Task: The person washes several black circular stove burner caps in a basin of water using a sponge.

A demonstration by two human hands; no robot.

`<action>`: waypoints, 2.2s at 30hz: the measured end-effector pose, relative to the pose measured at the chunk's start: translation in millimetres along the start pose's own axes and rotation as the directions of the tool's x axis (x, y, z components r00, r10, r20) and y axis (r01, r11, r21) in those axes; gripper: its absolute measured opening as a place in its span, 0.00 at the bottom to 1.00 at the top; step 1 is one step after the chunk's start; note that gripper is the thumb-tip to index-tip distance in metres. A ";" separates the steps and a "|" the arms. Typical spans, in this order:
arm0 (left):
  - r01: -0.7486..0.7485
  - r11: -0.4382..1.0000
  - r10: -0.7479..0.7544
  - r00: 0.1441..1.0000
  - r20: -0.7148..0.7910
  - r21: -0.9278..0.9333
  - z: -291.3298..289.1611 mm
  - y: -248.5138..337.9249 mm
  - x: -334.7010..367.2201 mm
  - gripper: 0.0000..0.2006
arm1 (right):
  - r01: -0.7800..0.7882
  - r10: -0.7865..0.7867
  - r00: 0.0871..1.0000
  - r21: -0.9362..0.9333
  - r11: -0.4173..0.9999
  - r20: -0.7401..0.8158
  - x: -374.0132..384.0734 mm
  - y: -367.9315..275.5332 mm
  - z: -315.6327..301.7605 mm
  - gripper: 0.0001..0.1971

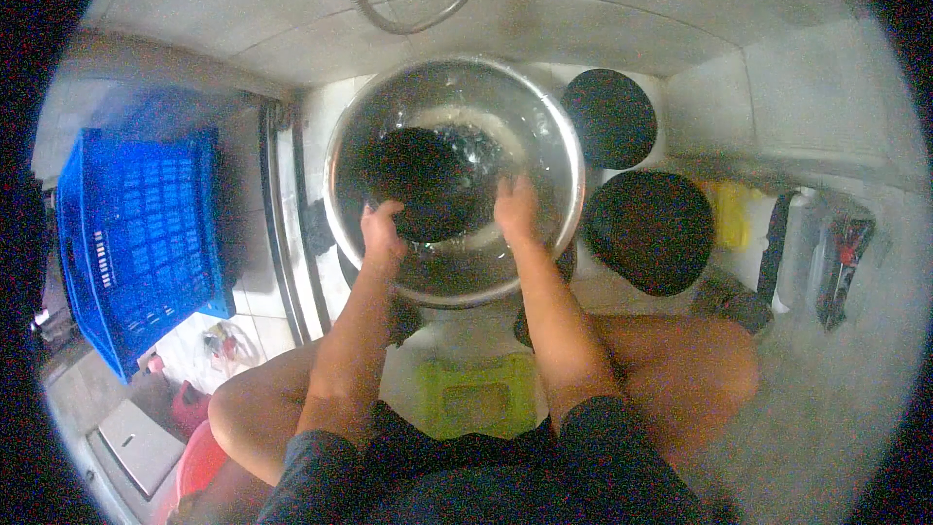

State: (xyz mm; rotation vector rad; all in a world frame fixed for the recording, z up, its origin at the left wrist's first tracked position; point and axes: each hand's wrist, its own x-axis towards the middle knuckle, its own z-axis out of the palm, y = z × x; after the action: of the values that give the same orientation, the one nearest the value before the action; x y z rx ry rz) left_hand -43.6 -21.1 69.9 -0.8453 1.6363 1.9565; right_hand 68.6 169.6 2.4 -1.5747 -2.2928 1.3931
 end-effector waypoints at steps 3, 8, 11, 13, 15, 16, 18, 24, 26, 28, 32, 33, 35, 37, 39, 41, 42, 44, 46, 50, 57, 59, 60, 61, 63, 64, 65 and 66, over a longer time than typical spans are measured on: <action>0.045 0.999 -0.045 0.998 0.044 0.013 -33.4 -27.0 24.0 0.15 | 0.357 -0.329 0.929 -0.179 0.917 0.168 -26.5 -31.2 18.1 0.23; 0.355 0.903 -0.318 0.931 0.179 -0.244 -14.5 -60.2 29.5 0.27 | 0.643 -0.541 0.765 -0.397 0.655 0.349 -70.4 -19.0 40.4 0.32; 0.349 0.903 -0.338 0.937 0.087 -0.249 -59.0 -80.7 66.0 0.31 | 0.752 -0.604 0.653 -0.293 0.591 0.456 -87.6 -41.5 72.2 0.33; 0.378 0.894 -0.379 0.924 0.044 -0.243 -31.2 -82.0 50.0 0.28 | 0.769 -0.603 0.639 -0.398 0.500 0.477 -55.0 -34.4 66.5 0.35; 0.419 0.857 -0.426 0.904 0.045 -0.301 -33.3 -68.8 49.6 0.28 | 0.770 -0.612 0.634 -0.464 0.439 0.473 -29.8 -52.8 70.5 0.36; 0.410 0.835 -0.407 0.909 0.090 -0.366 -48.7 -67.3 55.3 0.28 | 0.763 -0.596 0.641 -0.490 0.422 0.484 -22.3 -70.2 79.4 0.36; 0.463 0.835 -0.478 0.878 0.025 -0.297 -10.0 -61.9 38.1 0.27 | 0.590 -0.479 0.794 -0.663 0.460 0.374 18.8 -69.1 70.4 0.38; 0.489 0.770 -0.432 0.873 0.229 -0.411 -45.9 -73.5 59.0 0.28 | 0.827 -0.578 0.562 -0.424 0.370 0.592 -11.9 -96.0 100.8 0.33; 0.499 0.691 -0.443 0.864 0.239 -0.523 -35.8 -79.3 53.3 0.30 | 0.880 -0.651 0.470 -0.263 0.395 0.596 -29.7 -74.2 93.7 0.31; 0.467 0.660 -0.396 0.882 0.256 -0.588 -45.7 -76.0 56.0 0.31 | 0.892 -0.643 0.415 -0.148 0.427 0.644 -60.3 -55.8 88.7 0.29; 0.466 0.739 -0.427 0.883 0.198 -0.486 -32.7 -67.0 51.0 0.30 | 0.746 -0.494 0.605 -0.226 0.627 0.625 -104.4 -16.5 51.7 0.29; 0.522 0.729 -0.444 0.853 0.275 -0.444 -31.7 -69.7 52.6 0.28 | 0.705 -0.463 0.670 -0.302 0.642 0.579 -110.4 -11.3 48.2 0.31; 0.472 0.805 -0.412 0.880 0.235 -0.358 -34.6 -72.8 53.3 0.28 | 0.519 -0.302 0.831 -0.456 0.723 0.468 -108.9 -10.3 52.2 0.38; 0.449 0.820 -0.398 0.893 0.211 -0.355 -40.7 -74.7 55.0 0.29 | 0.426 -0.246 0.892 -0.528 0.735 0.378 -97.5 -15.8 57.2 0.44; 0.449 0.827 -0.396 0.892 0.217 -0.338 -38.4 -74.0 53.9 0.30 | 0.403 -0.310 0.915 -0.591 0.699 0.257 -66.0 -14.6 62.5 0.44; 0.485 0.835 -0.475 0.874 0.106 -0.259 -24.3 -67.3 44.0 0.30 | 0.354 -0.315 0.933 -0.600 0.717 0.174 -31.3 -19.5 63.2 0.46; 0.528 0.821 -0.532 0.845 0.045 -0.217 -8.6 -55.4 31.6 0.30 | 0.325 -0.299 0.943 -0.603 0.729 0.147 -15.3 -26.4 55.7 0.46; 0.515 0.827 -0.509 0.856 0.089 -0.227 -8.0 -50.8 30.3 0.31 | 0.411 -0.350 0.907 -0.674 0.614 0.234 -10.3 -37.5 63.1 0.44; 0.480 0.838 -0.460 0.877 0.137 -0.259 -16.2 -57.4 33.5 0.32 | 0.588 -0.452 0.803 -0.634 0.502 0.388 -27.0 -43.3 68.9 0.43; 0.420 0.849 -0.379 0.907 0.183 -0.321 -55.5 -78.6 66.1 0.33 | 0.791 -0.569 0.604 -0.337 0.510 0.557 -99.5 -23.8 80.7 0.41; 0.426 0.884 -0.419 0.905 0.077 -0.194 -19.2 -66.0 40.2 0.35 | 0.385 -0.224 0.919 -0.617 0.687 0.325 -71.3 -12.2 36.1 0.45; 0.407 0.902 -0.408 0.913 0.029 -0.144 -12.5 -63.1 37.2 0.37 | 0.505 -0.328 0.862 -0.601 0.620 0.387 -62.1 -20.6 39.8 0.44; 0.374 0.915 -0.378 0.926 -0.004 -0.151 -23.2 -67.3 43.6 0.37 | 0.637 -0.451 0.771 -0.528 0.562 0.450 -60.6 -34.9 45.9 0.42; 0.339 0.928 -0.349 0.937 -0.037 -0.156 -33.7 -71.0 50.4 0.38 | 0.782 -0.565 0.622 -0.380 0.494 0.542 -55.2 -50.4 52.8 0.38; 0.297 0.950 -0.300 0.954 -0.017 -0.100 -25.9 -70.4 46.4 0.41 | 0.894 -0.638 0.440 -0.245 0.374 0.632 -34.6 -62.8 65.9 0.32; 0.289 0.953 -0.293 0.956 -0.035 -0.086 -21.2 -81.6 49.2 0.42 | 0.922 -0.643 0.381 -0.217 0.321 0.664 -20.9 -73.1 72.0 0.31; 0.296 0.953 -0.299 0.954 -0.030 -0.070 -29.7 -83.8 53.5 0.43 | 0.926 -0.628 0.371 -0.219 0.309 0.684 -13.7 -88.4 82.3 0.29; 0.310 0.950 -0.312 0.949 -0.047 -0.035 -31.7 -83.9 55.6 0.44 | 0.927 -0.607 0.367 -0.229 0.296 0.705 -4.6 -100.1 88.7 0.28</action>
State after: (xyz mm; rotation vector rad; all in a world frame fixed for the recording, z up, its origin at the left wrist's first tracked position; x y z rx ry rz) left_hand -20.5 -38.4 -31.6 -1.1005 1.4060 1.7522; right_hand -44.6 100.3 18.9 0.3112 -3.2569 0.7769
